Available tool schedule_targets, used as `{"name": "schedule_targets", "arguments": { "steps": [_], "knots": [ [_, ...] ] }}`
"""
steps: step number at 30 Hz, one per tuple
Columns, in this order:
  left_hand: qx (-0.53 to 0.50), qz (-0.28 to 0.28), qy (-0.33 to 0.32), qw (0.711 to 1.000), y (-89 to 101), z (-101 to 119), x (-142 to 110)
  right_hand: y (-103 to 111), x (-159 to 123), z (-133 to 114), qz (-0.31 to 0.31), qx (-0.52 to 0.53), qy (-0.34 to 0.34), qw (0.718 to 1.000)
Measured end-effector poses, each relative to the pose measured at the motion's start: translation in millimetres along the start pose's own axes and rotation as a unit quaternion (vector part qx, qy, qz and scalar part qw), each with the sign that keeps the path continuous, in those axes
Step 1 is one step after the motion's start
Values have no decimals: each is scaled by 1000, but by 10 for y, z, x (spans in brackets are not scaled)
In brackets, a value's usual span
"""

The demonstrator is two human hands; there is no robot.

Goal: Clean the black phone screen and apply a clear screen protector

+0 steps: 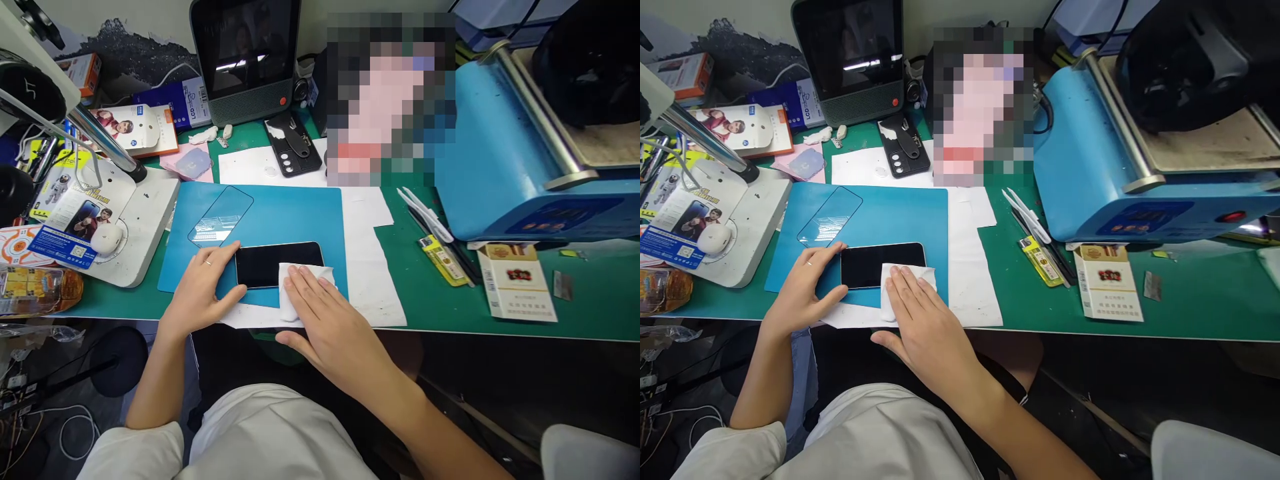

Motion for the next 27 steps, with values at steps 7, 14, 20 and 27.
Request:
{"name": "schedule_targets", "arguments": {
  "steps": [7, 14, 20, 27],
  "knots": [
    [-61, 20, 7, 998, 2, -53, -46, -123, 338, -367, -8, 24, 29, 999],
    [-68, 17, 4, 998, 5, -66, -44, -210, 447, -537, -10, 38, 62, 997],
    [-53, -4, 22, 998, -4, -54, -49, 2, 7, -79, -28, 30, 18, 999],
    [-47, -10, 32, 998, -23, -35, -42, -5, -46, 153, -14, -11, -39, 999]
  ]
}}
Point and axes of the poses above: each hand's wrist, its own x-axis towards the middle knuckle, its own y-axis out of the back of the hand, z = x × y, the point moved 3 cm from there along x, towards the middle knuckle, and after that the axes turned 7 degrees about z, right-handed, at the moved point
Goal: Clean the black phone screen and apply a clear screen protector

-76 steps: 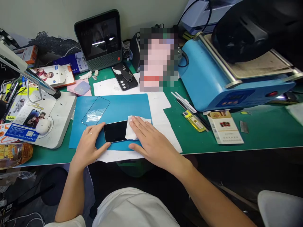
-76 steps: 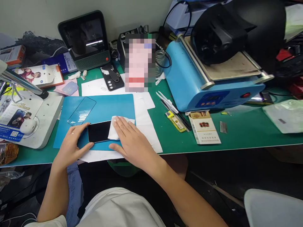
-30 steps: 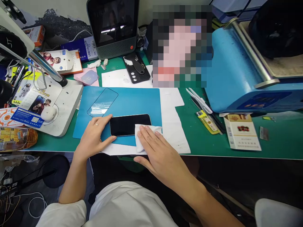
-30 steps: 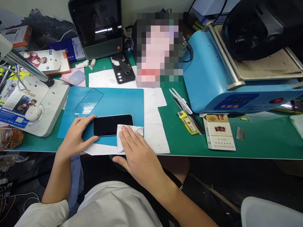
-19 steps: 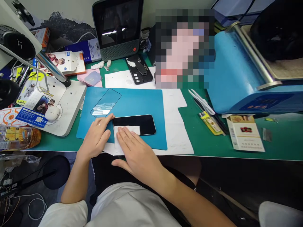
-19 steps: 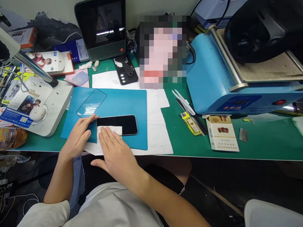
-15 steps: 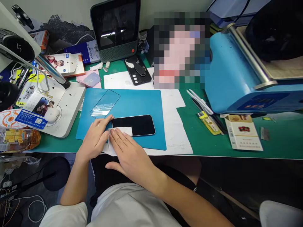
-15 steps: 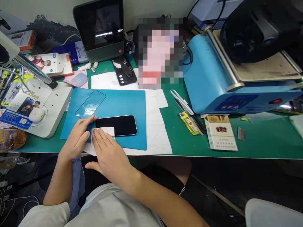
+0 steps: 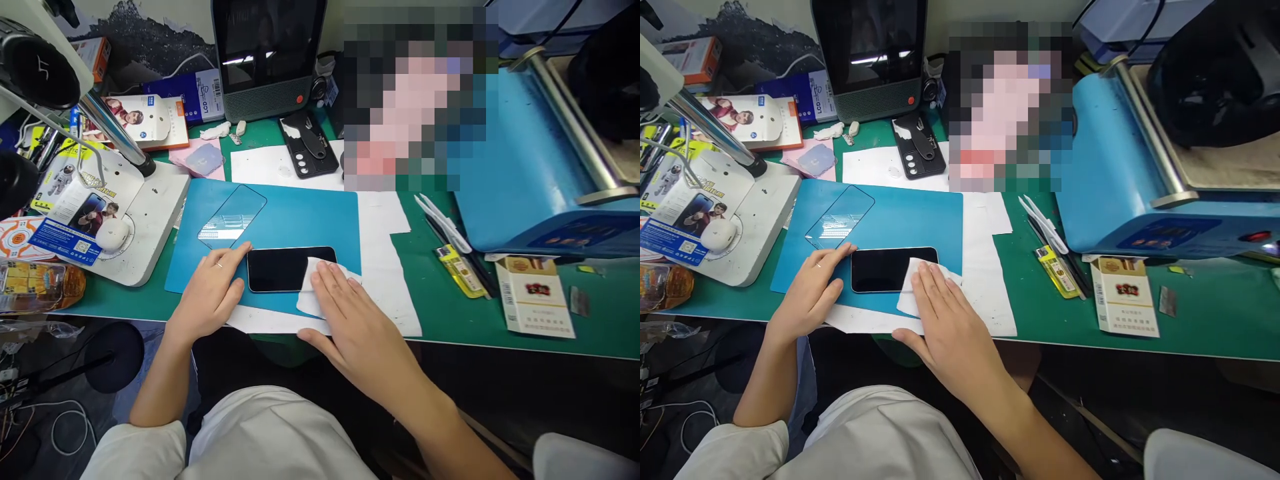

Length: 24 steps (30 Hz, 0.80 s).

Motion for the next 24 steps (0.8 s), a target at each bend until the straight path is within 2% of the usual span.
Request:
{"name": "schedule_targets", "arguments": {
  "steps": [6, 8, 14, 20, 24],
  "knots": [
    [-8, 21, -27, 999, -13, -18, -2, -186, 598, -310, -28, 34, 52, 998],
    [-7, 30, -33, 999, -11, -27, -12, -211, 703, -398, -27, 32, 64, 997],
    [-1, 30, -29, 999, -9, -22, -21, -196, 548, -530, -16, 34, 82, 996],
    [17, 34, -20, 999, -13, -28, -11, -199, 780, -547, -21, 42, 85, 995],
    [9, 32, -23, 999, -6, -33, -26, -206, 681, -587, -6, 38, 82, 996]
  ]
}}
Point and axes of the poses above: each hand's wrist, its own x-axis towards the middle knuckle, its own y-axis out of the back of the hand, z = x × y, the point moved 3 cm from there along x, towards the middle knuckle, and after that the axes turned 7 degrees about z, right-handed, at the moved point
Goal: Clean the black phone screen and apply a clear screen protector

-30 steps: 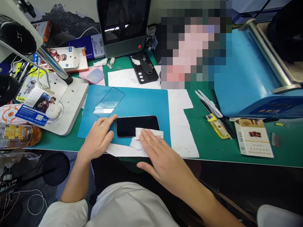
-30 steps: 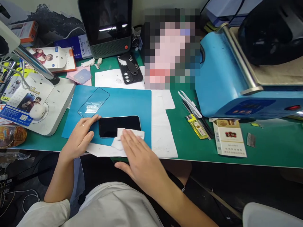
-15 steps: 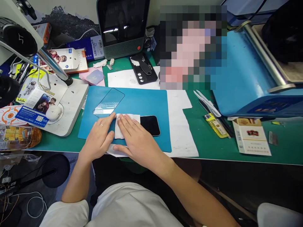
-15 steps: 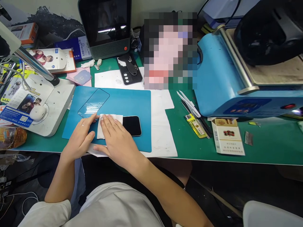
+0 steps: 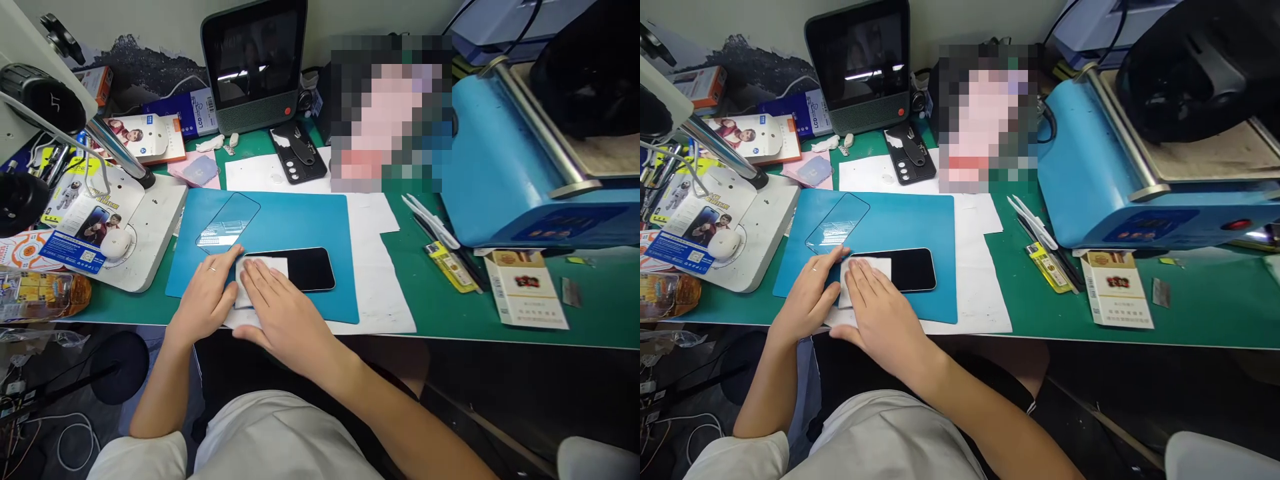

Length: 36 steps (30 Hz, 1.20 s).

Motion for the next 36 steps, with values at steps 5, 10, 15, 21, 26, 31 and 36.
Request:
{"name": "schedule_targets", "arguments": {
  "steps": [5, 10, 15, 21, 26, 31, 36],
  "knots": [
    [17, -9, 7, 1000, -7, 21, 26, 2, -44, 25, -13, 8, -2, 1000],
    [23, -9, 14, 1000, -10, 36, 27, 3, -18, 55, -27, 22, -32, 999],
    [24, -13, 2, 1000, -1, 38, 35, 24, -108, 44, -30, 30, -24, 999],
    [43, -26, -2, 999, 5, 40, 31, 34, -18, 94, -38, 26, -60, 997],
    [38, -36, -9, 999, 17, 50, 25, 50, -217, 115, -29, 37, -43, 998],
    [49, -32, -5, 998, 19, 16, 27, 47, -59, 227, -37, 43, -61, 997],
    [44, -35, -12, 998, 18, 25, 24, 61, -286, 180, -13, 33, -59, 998]
  ]
}}
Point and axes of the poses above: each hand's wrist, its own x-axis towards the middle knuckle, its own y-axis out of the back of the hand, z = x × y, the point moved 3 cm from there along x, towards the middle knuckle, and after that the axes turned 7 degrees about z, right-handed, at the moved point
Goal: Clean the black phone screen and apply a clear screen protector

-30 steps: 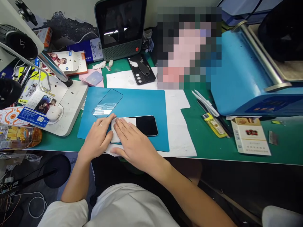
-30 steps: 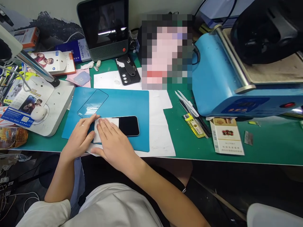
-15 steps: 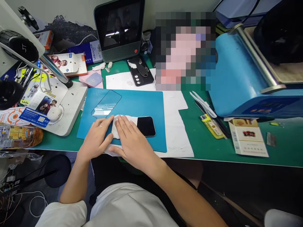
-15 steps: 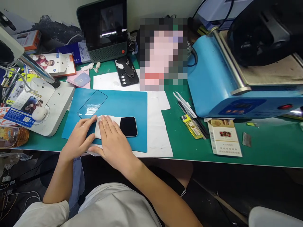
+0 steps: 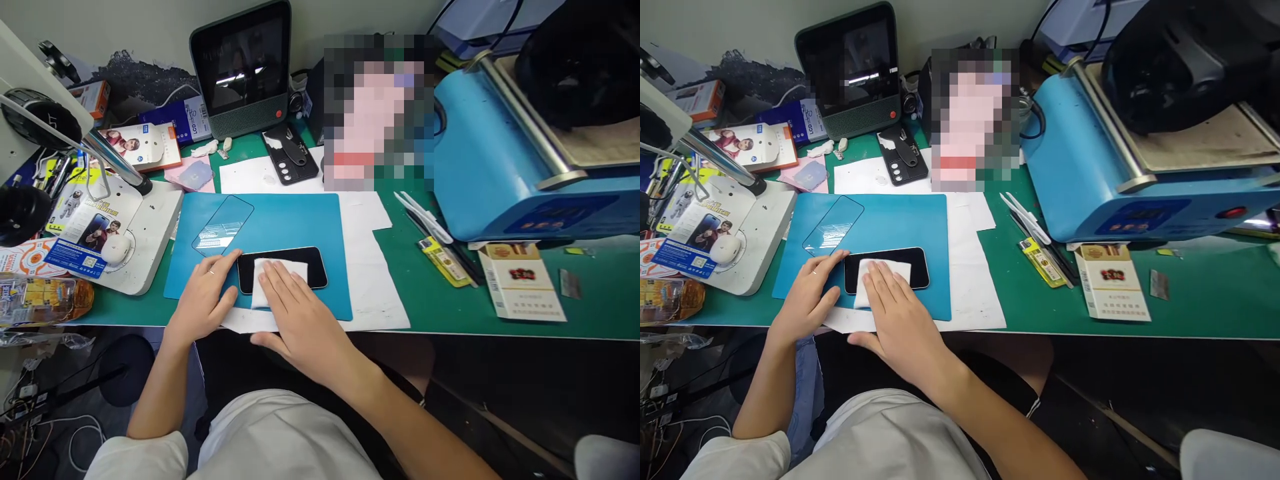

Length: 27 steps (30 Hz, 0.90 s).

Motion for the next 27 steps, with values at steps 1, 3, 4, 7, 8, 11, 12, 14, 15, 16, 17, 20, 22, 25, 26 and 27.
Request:
{"name": "schedule_targets", "arguments": {
  "steps": [1, 3, 4, 7, 8, 11, 12, 14, 15, 16, 17, 20, 22, 25, 26, 27],
  "knots": [
    [1, 2, 1, 1000, 0, 4, 4, 4, -46, 6, 2, 3, 2, 1000],
    [5, 6, 3, 1000, 1, 10, 13, 15, -56, 45, 1, 11, 0, 1000],
    [6, 9, 3, 1000, 1, 11, 17, 22, -23, 74, 0, 15, -4, 1000],
    [6, 12, 7, 1000, 4, 5, 19, 42, 104, 148, -2, 24, -16, 1000],
    [6, 11, 8, 1000, 5, 3, 16, 50, 113, 155, 0, 23, -19, 1000],
    [9, 8, 9, 1000, 10, 1, 8, 76, -16, 133, -1, 14, -21, 1000],
    [10, 7, 9, 1000, 10, 3, 9, 87, -84, 126, -2, 12, -21, 1000],
    [15, 9, 8, 1000, 7, 10, 15, 110, -174, 139, -8, 12, -20, 1000],
    [17, 12, 6, 1000, 5, 14, 19, 121, -176, 165, -11, 13, -22, 1000],
    [20, 15, 4, 1000, 4, 18, 24, 132, -146, 202, -13, 14, -25, 1000],
    [23, 17, 2, 1000, 3, 21, 28, 140, -91, 246, -16, 13, -29, 999],
    [30, 19, 3, 999, 4, 18, 31, 151, 97, 368, -19, 15, -43, 999],
    [31, 18, 4, 999, 10, 13, 27, 155, 114, 385, -14, 16, -52, 998],
    [27, 18, 9, 999, 21, 9, 20, 165, -60, 320, -7, 9, -54, 998],
    [27, 18, 10, 999, 22, 9, 20, 171, -127, 297, -7, 6, -53, 999],
    [27, 17, 10, 999, 23, 10, 21, 178, -174, 287, -9, 4, -52, 999]
  ]
}}
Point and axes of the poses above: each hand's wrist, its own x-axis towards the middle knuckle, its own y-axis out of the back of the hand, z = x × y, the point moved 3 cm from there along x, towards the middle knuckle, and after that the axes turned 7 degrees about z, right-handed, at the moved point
